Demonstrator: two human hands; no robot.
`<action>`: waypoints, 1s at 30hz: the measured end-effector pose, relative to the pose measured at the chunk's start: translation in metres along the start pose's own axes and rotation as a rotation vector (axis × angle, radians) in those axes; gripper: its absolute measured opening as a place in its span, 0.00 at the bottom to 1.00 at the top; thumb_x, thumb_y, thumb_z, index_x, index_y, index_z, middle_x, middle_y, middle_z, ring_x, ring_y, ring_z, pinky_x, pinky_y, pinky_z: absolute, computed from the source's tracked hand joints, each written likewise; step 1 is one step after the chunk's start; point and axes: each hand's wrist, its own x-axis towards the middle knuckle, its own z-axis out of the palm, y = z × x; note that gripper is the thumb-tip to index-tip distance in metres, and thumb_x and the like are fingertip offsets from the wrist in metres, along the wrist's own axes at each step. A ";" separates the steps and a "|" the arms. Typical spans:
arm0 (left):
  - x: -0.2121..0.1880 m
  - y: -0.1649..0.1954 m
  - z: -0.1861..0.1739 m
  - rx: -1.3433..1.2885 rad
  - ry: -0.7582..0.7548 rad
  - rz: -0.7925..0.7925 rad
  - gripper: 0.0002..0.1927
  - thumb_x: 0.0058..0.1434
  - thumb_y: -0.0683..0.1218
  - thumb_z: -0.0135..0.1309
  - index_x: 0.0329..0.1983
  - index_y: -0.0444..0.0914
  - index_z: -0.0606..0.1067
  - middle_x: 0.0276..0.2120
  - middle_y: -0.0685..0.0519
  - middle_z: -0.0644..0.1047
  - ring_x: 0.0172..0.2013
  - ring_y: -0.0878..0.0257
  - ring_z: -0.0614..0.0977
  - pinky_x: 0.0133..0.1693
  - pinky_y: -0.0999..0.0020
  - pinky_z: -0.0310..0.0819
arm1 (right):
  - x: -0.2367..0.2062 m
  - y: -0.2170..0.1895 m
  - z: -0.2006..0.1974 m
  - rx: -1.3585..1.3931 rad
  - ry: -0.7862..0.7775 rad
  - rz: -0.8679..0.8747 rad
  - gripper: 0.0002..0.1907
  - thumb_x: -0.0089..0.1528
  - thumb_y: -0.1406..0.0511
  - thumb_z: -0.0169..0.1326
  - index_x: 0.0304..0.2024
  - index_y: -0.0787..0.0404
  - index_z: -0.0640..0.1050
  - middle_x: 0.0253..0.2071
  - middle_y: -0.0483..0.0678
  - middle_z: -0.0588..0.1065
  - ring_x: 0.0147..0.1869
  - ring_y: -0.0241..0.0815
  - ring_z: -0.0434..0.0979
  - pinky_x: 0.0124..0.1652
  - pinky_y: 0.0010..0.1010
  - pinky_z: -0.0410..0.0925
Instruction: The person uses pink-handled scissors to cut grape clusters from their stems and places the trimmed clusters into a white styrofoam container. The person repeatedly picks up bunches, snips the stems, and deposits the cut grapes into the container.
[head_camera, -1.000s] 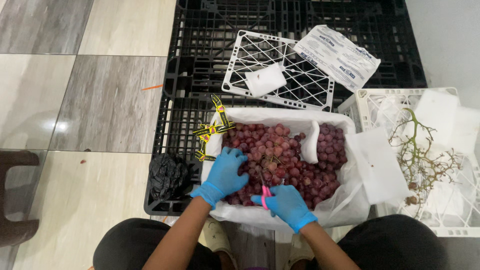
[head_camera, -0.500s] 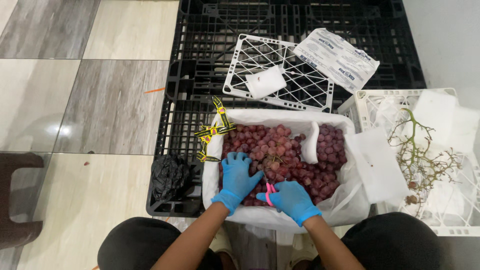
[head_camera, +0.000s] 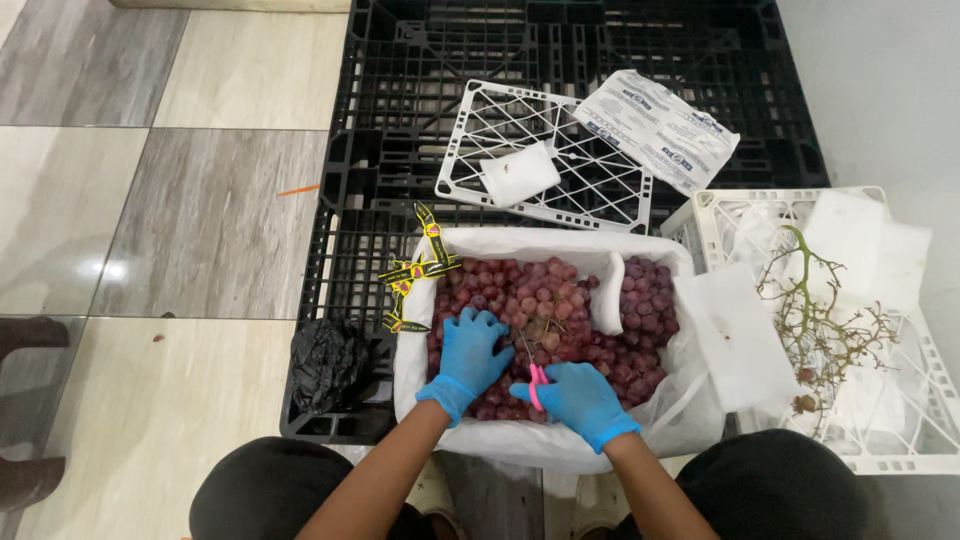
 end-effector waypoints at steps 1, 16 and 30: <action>0.000 0.001 -0.001 0.000 -0.005 0.008 0.13 0.49 0.51 0.63 0.35 0.43 0.80 0.41 0.51 0.78 0.50 0.48 0.71 0.47 0.47 0.60 | 0.001 0.001 -0.001 0.075 -0.058 0.043 0.31 0.53 0.41 0.61 0.28 0.63 0.83 0.22 0.56 0.79 0.29 0.52 0.80 0.35 0.41 0.71; 0.003 -0.021 -0.015 -0.571 -0.098 -0.211 0.12 0.58 0.49 0.59 0.39 0.36 0.77 0.29 0.46 0.82 0.31 0.53 0.83 0.39 0.58 0.77 | 0.020 0.022 0.023 0.788 -0.398 0.141 0.26 0.59 0.47 0.60 0.31 0.65 0.82 0.20 0.49 0.77 0.18 0.35 0.68 0.23 0.28 0.62; -0.004 -0.014 -0.007 -0.450 0.066 -0.141 0.13 0.66 0.46 0.53 0.52 0.39 0.72 0.35 0.42 0.80 0.38 0.44 0.80 0.42 0.52 0.72 | 0.020 -0.013 0.033 0.475 -0.090 -0.027 0.28 0.56 0.47 0.64 0.25 0.67 0.77 0.20 0.49 0.74 0.25 0.39 0.74 0.32 0.34 0.68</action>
